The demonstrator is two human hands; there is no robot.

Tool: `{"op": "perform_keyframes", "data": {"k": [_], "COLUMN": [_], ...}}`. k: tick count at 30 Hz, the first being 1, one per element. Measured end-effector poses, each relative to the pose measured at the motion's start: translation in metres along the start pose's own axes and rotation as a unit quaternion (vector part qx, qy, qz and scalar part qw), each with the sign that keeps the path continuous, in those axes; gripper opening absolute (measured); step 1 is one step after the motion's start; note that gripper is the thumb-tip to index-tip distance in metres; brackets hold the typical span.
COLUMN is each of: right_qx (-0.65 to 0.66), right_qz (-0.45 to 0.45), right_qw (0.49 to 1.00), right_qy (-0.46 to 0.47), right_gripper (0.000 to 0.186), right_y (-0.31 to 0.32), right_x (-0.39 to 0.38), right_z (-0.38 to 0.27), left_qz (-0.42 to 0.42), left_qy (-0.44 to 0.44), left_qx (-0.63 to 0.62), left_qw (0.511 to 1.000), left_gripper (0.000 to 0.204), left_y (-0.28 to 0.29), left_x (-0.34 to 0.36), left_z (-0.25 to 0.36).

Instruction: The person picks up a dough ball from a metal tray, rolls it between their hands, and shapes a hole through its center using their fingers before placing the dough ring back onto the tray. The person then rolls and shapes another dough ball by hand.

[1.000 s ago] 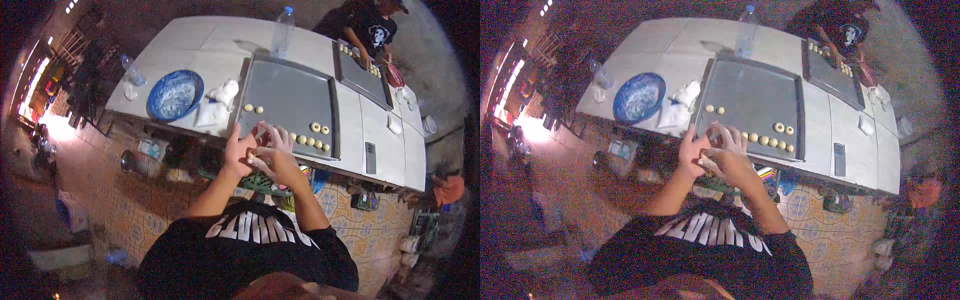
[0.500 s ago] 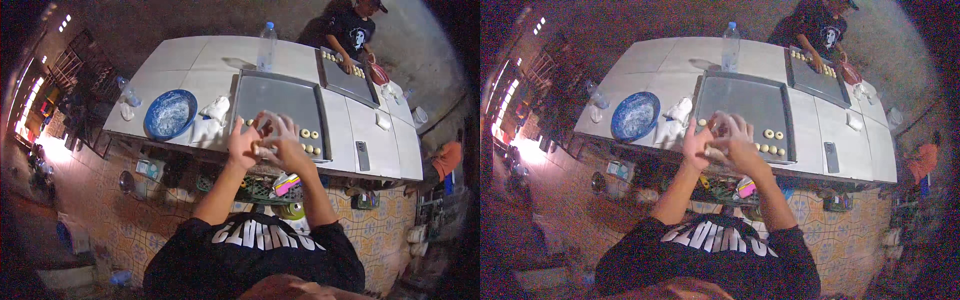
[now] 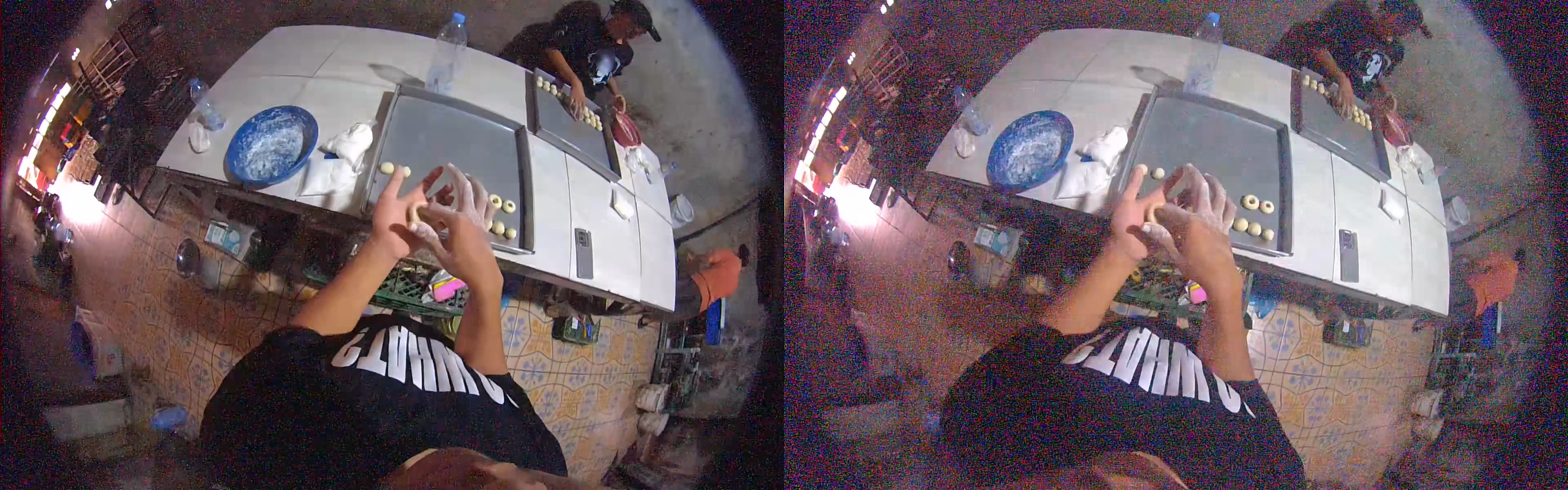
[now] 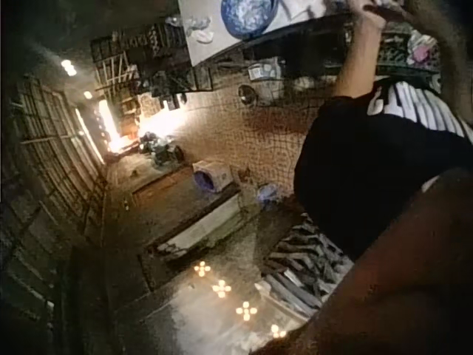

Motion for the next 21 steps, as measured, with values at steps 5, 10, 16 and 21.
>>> {"op": "perform_keyframes", "data": {"k": [5,10,16,21], "right_qx": [0.05,0.034,0.052,0.032], "right_qz": [-0.006,0.003,-0.007,0.01], "right_qw": [0.998,0.999,0.999,0.999], "right_qy": [0.023,0.03,0.008,0.005], "right_gripper": [0.037,0.04,0.041,0.043], "right_y": [-0.014,-0.013,-0.016,-0.014], "right_x": [-0.007,-0.011,-0.013,-0.009], "right_z": [-0.002,-0.006,-0.007,-0.007], "left_qz": [0.034,0.069,0.056,0.08], "left_qy": [0.002,-0.021,-0.023,-0.045], "left_qx": [-0.025,-0.021,-0.015,-0.014], "left_qw": [0.999,0.997,0.998,0.996], "left_gripper": [0.071,0.074,0.076,0.075], "left_y": [0.011,0.015,0.025,0.016], "left_x": [0.0,-0.007,-0.01,-0.017], "left_z": [0.004,0.0,0.005,0.003]}}
Point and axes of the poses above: each hand's wrist, its own x-axis towards the middle knuckle, its own y-axis out of the back of the hand, z = x × y, the point moved 9 cm from there along x, towards the middle knuckle, and after that the axes turned 13 degrees about z, right-handed, at the moved point
